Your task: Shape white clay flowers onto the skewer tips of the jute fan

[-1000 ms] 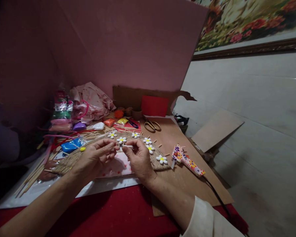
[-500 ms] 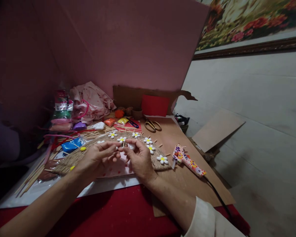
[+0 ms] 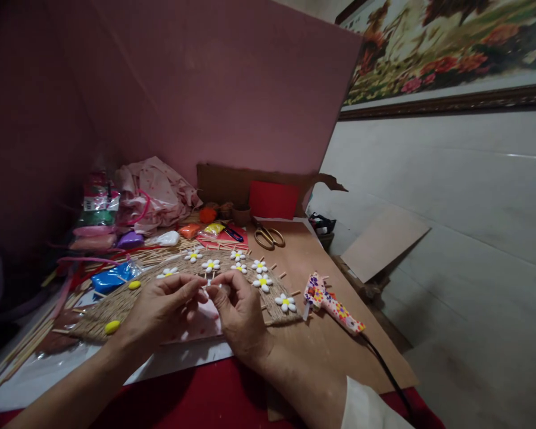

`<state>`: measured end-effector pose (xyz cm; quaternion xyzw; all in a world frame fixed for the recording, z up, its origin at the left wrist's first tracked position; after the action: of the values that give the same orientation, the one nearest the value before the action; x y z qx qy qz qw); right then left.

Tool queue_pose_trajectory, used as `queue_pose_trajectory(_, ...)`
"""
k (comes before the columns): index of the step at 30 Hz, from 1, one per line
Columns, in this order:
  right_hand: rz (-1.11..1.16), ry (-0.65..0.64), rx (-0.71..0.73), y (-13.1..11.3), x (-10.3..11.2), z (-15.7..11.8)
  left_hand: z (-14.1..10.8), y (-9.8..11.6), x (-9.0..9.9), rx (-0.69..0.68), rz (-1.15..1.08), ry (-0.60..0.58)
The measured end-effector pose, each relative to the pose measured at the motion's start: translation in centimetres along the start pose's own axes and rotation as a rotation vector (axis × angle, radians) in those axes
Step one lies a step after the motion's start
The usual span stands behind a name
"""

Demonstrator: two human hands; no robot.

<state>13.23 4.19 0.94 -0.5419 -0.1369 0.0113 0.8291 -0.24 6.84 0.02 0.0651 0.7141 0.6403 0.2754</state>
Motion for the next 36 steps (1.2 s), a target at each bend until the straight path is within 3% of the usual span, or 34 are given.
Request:
queue_pose_trajectory(6, -0.129, -0.005, 0.102, -1.3, -0.1, -0.2, -0.1, 0.2, -0.4, -0.039, -0.079, 0.036)
queue_pose_trajectory(11, -0.130, 0.005, 0.138, -1.2, 0.1, -0.1, -0.6, 0.1, -0.4, 0.012, 0.082, 0.087)
queue_pose_trajectory(18, -0.077, 0.022, 0.139, -0.5, 0.2, -0.2, -1.2, 1.1, -0.1, -0.096, 0.174, 0.210)
queue_pose_trajectory(21, -0.089, 0.011, 0.182, -0.8, 0.2, -0.2, -1.2, 1.1, -0.1, -0.148, 0.208, 0.170)
queue_pose_trajectory(24, -0.134, 0.022, 0.134, -0.8, 0.3, -0.2, -1.3, 1.0, -0.2, -0.181, 0.210, 0.135)
queue_pose_trajectory(29, -0.153, 0.038, 0.039, -0.5, 0.4, -0.3, -1.5, 0.8, -0.4, -0.093, 0.262, 0.154)
queue_pose_trajectory(36, -0.139, -0.014, 0.080, -0.9, 0.4, -0.4, -1.3, 0.5, -0.3, -0.201, 0.309, 0.128)
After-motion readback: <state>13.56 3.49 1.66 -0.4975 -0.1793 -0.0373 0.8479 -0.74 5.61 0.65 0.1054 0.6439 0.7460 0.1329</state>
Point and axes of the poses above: each hand's wrist, its own z-axis towards the middle knuckle, its own x-axis out of the back of the hand, y = z × x, the point moved 4 cm from there along z, towards the middle knuckle, and after that the axes turned 15 degrees about -y, right-handed, at the moved point
